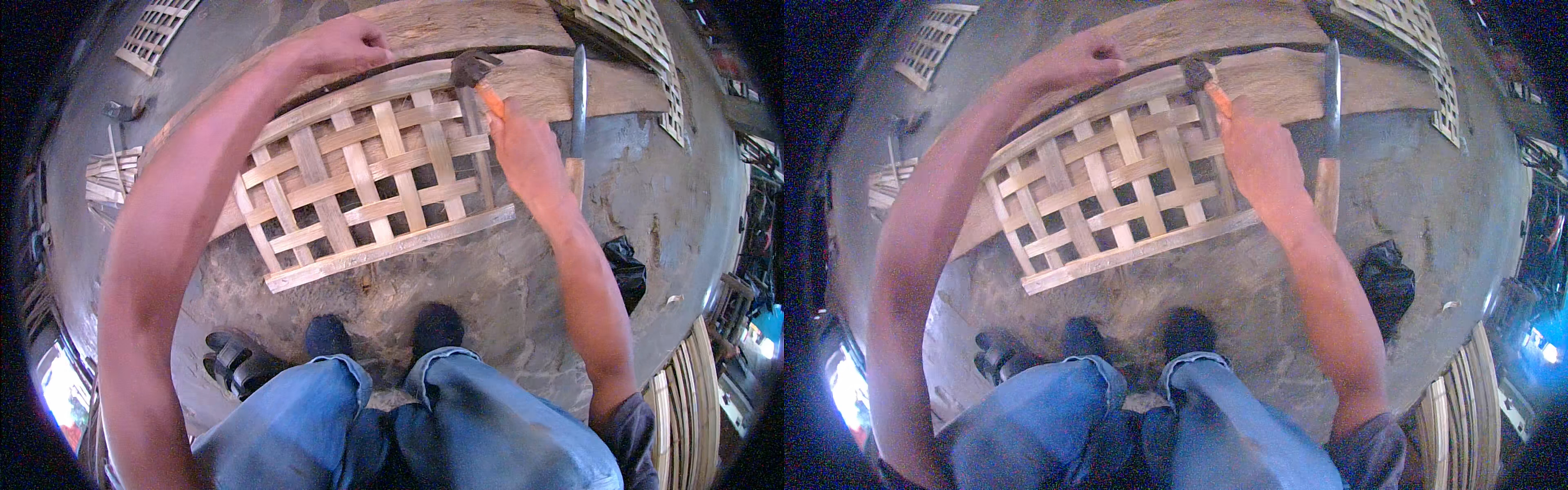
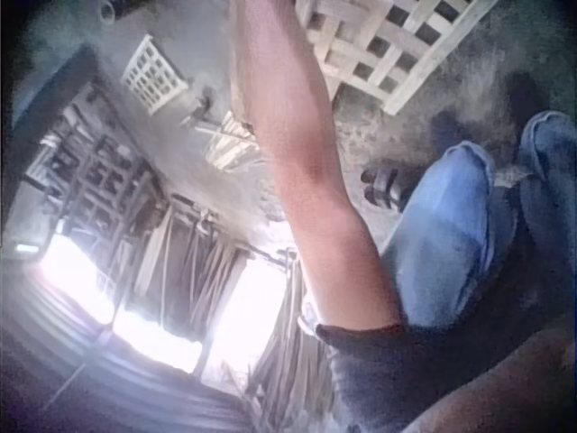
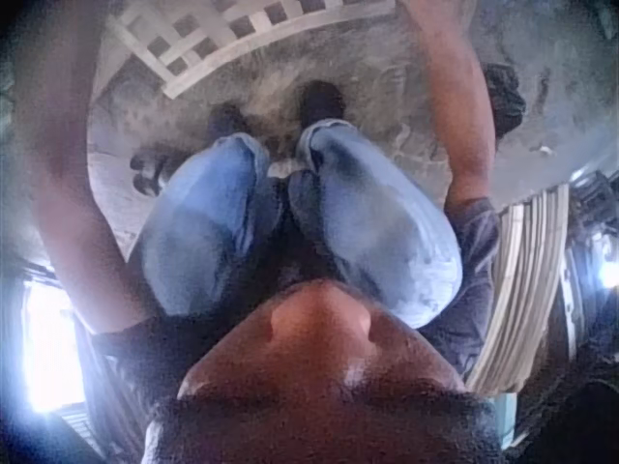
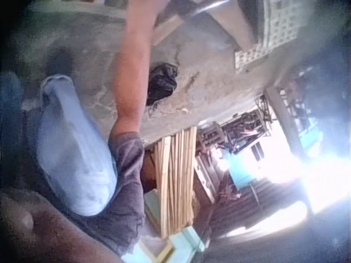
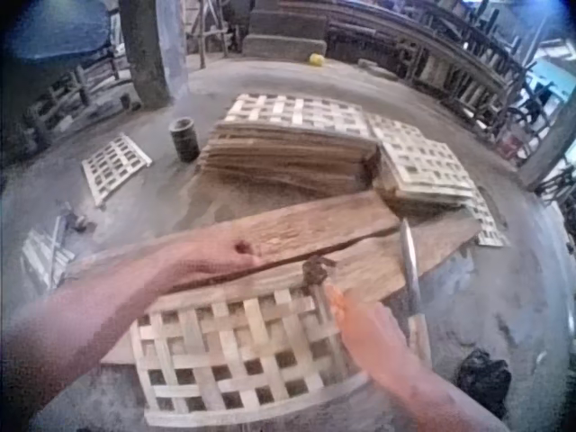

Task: The person assembles a wooden grid by nailing thin wooden strips into a lattice pattern on a workbench. They use a hammer to secure the strips, then flip the grid to inspect it. The person adds another strip to the grid and uses a machete to trim the ends flush with the frame.

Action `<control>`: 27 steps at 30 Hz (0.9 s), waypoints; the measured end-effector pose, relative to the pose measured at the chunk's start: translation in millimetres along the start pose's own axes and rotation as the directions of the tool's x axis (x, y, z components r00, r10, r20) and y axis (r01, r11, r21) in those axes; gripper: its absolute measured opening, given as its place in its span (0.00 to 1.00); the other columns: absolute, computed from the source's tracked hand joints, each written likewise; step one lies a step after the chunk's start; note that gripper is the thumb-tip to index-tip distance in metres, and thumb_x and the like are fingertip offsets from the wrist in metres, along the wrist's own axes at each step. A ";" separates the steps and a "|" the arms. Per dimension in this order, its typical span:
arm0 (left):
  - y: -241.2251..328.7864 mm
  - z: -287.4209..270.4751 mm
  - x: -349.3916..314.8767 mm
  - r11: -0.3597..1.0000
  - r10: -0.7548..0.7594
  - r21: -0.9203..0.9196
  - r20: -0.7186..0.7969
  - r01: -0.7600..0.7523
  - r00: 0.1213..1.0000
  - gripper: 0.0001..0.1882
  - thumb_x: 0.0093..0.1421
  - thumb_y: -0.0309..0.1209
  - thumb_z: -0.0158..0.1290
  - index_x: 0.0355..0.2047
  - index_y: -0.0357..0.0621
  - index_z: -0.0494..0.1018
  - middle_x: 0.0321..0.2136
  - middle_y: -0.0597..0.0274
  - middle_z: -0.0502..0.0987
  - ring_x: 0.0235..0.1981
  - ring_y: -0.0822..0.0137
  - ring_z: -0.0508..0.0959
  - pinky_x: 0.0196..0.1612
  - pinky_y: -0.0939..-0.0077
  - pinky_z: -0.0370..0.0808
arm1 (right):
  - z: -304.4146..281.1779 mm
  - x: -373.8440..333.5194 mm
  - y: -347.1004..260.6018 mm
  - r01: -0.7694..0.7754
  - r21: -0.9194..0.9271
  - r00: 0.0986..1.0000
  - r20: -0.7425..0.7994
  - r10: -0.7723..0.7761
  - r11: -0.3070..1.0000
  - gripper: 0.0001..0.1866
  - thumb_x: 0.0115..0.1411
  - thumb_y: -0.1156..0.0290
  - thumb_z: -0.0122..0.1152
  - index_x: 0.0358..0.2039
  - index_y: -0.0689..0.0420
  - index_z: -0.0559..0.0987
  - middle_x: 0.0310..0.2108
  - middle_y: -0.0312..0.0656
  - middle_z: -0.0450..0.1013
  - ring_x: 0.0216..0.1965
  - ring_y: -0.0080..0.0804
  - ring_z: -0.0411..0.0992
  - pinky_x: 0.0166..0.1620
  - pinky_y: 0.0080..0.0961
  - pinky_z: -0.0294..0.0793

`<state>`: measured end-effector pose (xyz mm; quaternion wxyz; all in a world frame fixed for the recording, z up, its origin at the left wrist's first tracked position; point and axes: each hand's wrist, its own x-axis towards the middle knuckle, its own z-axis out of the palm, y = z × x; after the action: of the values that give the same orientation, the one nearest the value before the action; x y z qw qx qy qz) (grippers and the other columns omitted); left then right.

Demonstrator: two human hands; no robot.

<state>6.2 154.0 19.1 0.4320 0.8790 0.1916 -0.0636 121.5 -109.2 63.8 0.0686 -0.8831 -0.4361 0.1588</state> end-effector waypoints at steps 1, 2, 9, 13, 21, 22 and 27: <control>1.3 -7.5 -5.8 1.000 -0.007 0.022 -0.019 0.008 1.000 0.20 0.53 0.47 0.60 0.29 0.40 0.77 0.25 0.59 0.79 0.29 0.68 0.77 0.33 0.71 0.73 | -1.4 1.1 0.7 0.009 0.010 1.000 -0.015 -0.009 1.000 0.15 0.65 0.61 0.48 0.38 0.63 0.70 0.26 0.60 0.75 0.33 0.62 0.75 0.36 0.53 0.74; 4.1 -12.1 -9.2 0.999 -0.013 0.044 -0.039 0.015 0.999 0.20 0.53 0.47 0.60 0.29 0.39 0.77 0.25 0.59 0.79 0.29 0.69 0.77 0.34 0.72 0.72 | -2.7 1.4 1.2 0.017 0.019 0.999 -0.031 -0.016 1.000 0.15 0.65 0.61 0.48 0.38 0.63 0.70 0.26 0.59 0.75 0.33 0.62 0.75 0.36 0.53 0.74; 32.3 35.1 2.3 0.960 -0.104 0.252 -0.089 0.123 0.991 0.19 0.48 0.48 0.64 0.31 0.48 0.79 0.28 0.59 0.80 0.32 0.60 0.79 0.37 0.64 0.74 | -4.6 1.0 6.1 0.037 0.074 0.998 -0.055 -0.033 0.997 0.14 0.64 0.63 0.48 0.37 0.63 0.70 0.26 0.61 0.74 0.33 0.62 0.73 0.36 0.54 0.71; 27.2 36.6 8.7 0.959 -0.136 0.243 -0.062 0.147 0.989 0.18 0.47 0.48 0.65 0.30 0.50 0.79 0.27 0.59 0.80 0.31 0.61 0.79 0.36 0.63 0.74 | -0.2 1.0 4.1 0.049 0.115 0.996 -0.075 -0.041 0.992 0.14 0.64 0.63 0.48 0.37 0.63 0.70 0.26 0.62 0.73 0.32 0.63 0.73 0.35 0.55 0.71; 33.5 31.4 5.2 0.945 -0.098 0.309 -0.036 0.104 0.995 0.17 0.47 0.47 0.64 0.30 0.49 0.78 0.25 0.60 0.79 0.29 0.61 0.78 0.35 0.64 0.74 | 7.2 -1.0 -1.4 0.013 0.035 1.000 -0.022 -0.012 0.999 0.15 0.65 0.62 0.46 0.39 0.62 0.70 0.28 0.61 0.74 0.33 0.62 0.74 0.36 0.54 0.73; 29.6 25.3 0.4 0.947 -0.073 0.308 -0.055 0.086 0.996 0.17 0.48 0.46 0.64 0.30 0.49 0.78 0.25 0.60 0.79 0.29 0.61 0.78 0.35 0.64 0.74 | 4.7 0.9 -1.6 0.031 0.029 0.999 -0.026 -0.030 0.999 0.15 0.65 0.62 0.46 0.39 0.63 0.70 0.28 0.61 0.75 0.33 0.61 0.74 0.36 0.54 0.73; -18.4 -7.9 -29.8 0.991 -0.064 0.116 -0.009 0.064 0.998 0.15 0.48 0.43 0.62 0.29 0.47 0.79 0.26 0.60 0.80 0.30 0.63 0.77 0.37 0.67 0.73 | 9.5 -1.8 -0.5 0.052 0.062 0.998 -0.041 -0.049 0.997 0.15 0.65 0.62 0.47 0.40 0.63 0.69 0.27 0.61 0.74 0.34 0.62 0.74 0.36 0.54 0.73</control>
<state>-28.8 161.9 18.7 0.3772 0.8963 0.2168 -0.0862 116.8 -110.5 55.4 0.1093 -0.8722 -0.4516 0.1531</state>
